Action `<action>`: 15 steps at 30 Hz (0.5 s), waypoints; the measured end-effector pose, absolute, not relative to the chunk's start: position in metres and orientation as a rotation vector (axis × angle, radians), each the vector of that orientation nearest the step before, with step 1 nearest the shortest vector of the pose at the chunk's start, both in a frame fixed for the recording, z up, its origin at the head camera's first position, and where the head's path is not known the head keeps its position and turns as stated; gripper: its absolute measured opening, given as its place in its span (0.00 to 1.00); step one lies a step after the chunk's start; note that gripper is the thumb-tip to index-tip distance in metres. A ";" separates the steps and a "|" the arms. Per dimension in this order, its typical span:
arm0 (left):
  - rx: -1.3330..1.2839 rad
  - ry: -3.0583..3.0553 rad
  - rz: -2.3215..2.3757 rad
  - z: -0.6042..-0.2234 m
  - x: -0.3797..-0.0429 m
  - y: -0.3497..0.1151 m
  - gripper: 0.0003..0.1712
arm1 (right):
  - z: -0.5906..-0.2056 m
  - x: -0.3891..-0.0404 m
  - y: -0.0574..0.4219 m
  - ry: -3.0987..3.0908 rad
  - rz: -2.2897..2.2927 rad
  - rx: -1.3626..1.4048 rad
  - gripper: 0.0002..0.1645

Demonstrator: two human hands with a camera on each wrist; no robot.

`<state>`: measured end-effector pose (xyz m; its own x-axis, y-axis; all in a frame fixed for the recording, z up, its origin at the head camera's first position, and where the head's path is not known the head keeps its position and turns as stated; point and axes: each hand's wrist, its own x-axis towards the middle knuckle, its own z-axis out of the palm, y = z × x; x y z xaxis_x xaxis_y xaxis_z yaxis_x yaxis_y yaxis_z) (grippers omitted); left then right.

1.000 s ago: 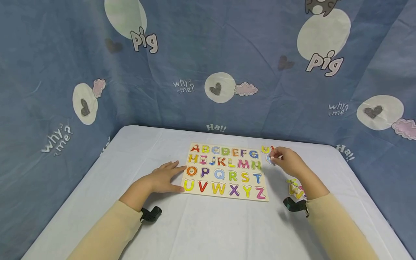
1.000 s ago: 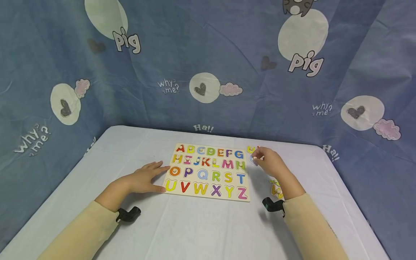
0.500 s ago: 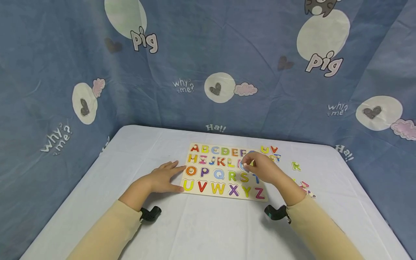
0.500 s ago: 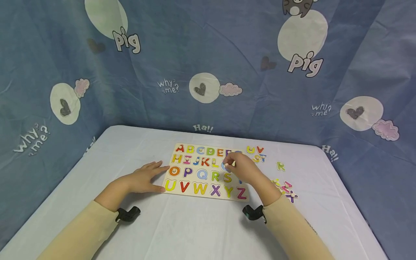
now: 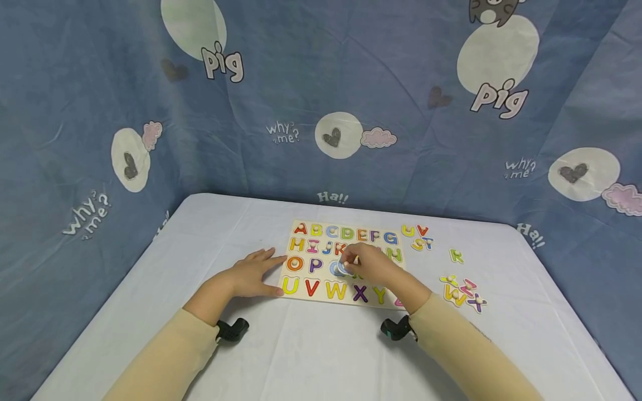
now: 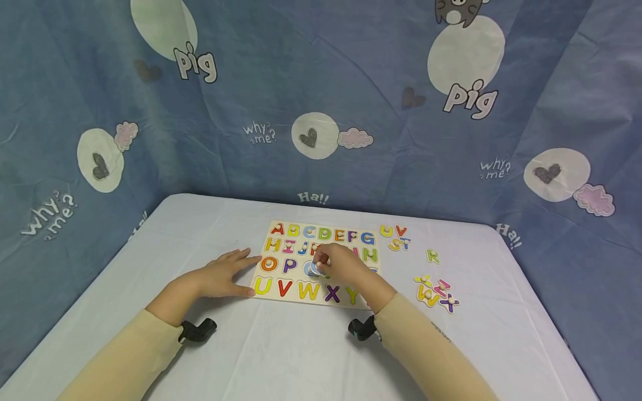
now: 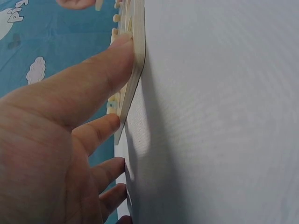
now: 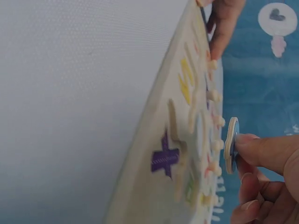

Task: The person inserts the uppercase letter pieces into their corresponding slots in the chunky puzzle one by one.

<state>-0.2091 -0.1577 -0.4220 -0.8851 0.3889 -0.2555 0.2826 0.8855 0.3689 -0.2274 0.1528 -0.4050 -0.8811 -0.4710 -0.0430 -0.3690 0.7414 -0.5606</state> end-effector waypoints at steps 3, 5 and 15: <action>0.501 2.731 0.463 -0.422 -0.209 -0.158 0.53 | -0.409 -0.229 0.147 2.758 -0.822 -0.666 0.02; 0.500 2.730 0.465 -0.421 -0.209 -0.157 0.53 | -0.412 -0.230 0.143 2.758 -0.814 -0.647 0.03; 0.504 2.729 0.472 -0.421 -0.209 -0.157 0.53 | -0.418 -0.239 0.134 2.757 -0.735 -0.605 0.02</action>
